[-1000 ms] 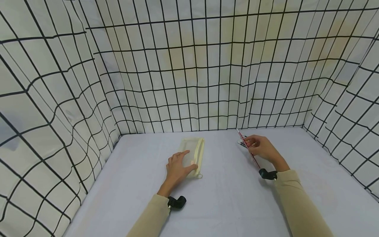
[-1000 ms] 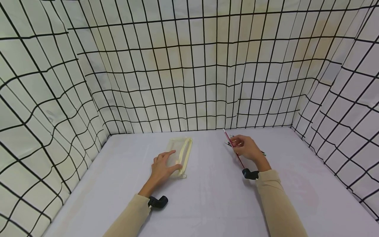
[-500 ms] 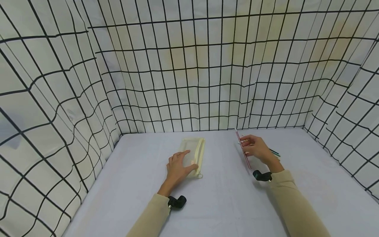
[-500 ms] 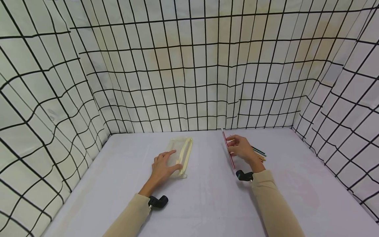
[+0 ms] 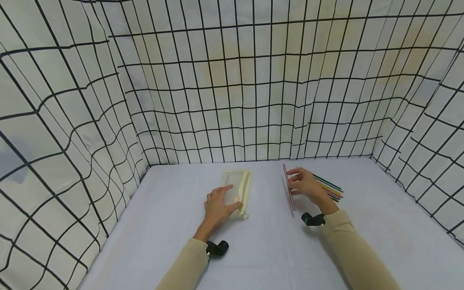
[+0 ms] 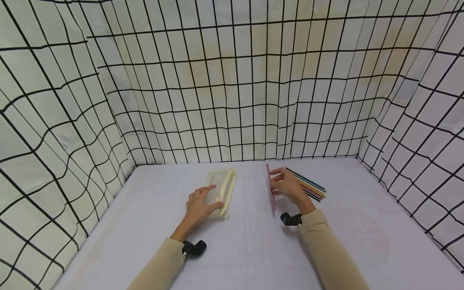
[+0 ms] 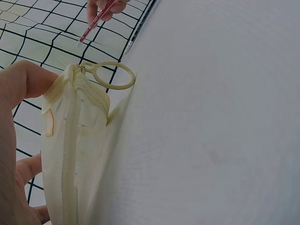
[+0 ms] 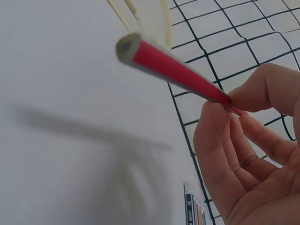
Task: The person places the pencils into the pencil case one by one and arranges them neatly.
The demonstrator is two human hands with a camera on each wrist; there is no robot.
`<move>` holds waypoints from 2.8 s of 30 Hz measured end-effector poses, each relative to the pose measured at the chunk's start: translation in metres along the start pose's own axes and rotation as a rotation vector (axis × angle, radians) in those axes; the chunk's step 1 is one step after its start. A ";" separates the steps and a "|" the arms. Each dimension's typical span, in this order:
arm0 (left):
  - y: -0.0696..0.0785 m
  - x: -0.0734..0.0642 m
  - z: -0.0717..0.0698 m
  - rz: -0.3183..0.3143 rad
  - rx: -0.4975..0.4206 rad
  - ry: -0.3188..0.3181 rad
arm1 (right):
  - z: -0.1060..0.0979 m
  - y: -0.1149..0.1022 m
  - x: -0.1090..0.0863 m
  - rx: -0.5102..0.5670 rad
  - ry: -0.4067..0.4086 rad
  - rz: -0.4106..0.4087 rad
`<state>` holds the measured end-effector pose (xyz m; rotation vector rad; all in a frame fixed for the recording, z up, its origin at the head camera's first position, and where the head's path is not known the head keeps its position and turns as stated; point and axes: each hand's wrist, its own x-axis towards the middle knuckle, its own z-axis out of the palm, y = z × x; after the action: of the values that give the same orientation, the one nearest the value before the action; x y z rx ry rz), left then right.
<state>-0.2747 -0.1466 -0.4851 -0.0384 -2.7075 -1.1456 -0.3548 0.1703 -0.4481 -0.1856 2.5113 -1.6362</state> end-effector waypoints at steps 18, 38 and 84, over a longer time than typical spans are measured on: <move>-0.001 0.000 0.002 -0.004 0.002 0.000 | 0.024 -0.008 -0.006 0.178 -0.063 0.063; 0.000 0.000 0.001 -0.002 0.012 0.007 | 0.077 -0.022 0.002 0.225 -0.120 0.165; 0.001 0.000 0.001 -0.023 0.031 -0.008 | 0.136 -0.038 0.031 0.363 -0.116 0.178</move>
<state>-0.2750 -0.1449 -0.4848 -0.0070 -2.7395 -1.1116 -0.3595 0.0274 -0.4695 -0.0150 2.0386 -1.9042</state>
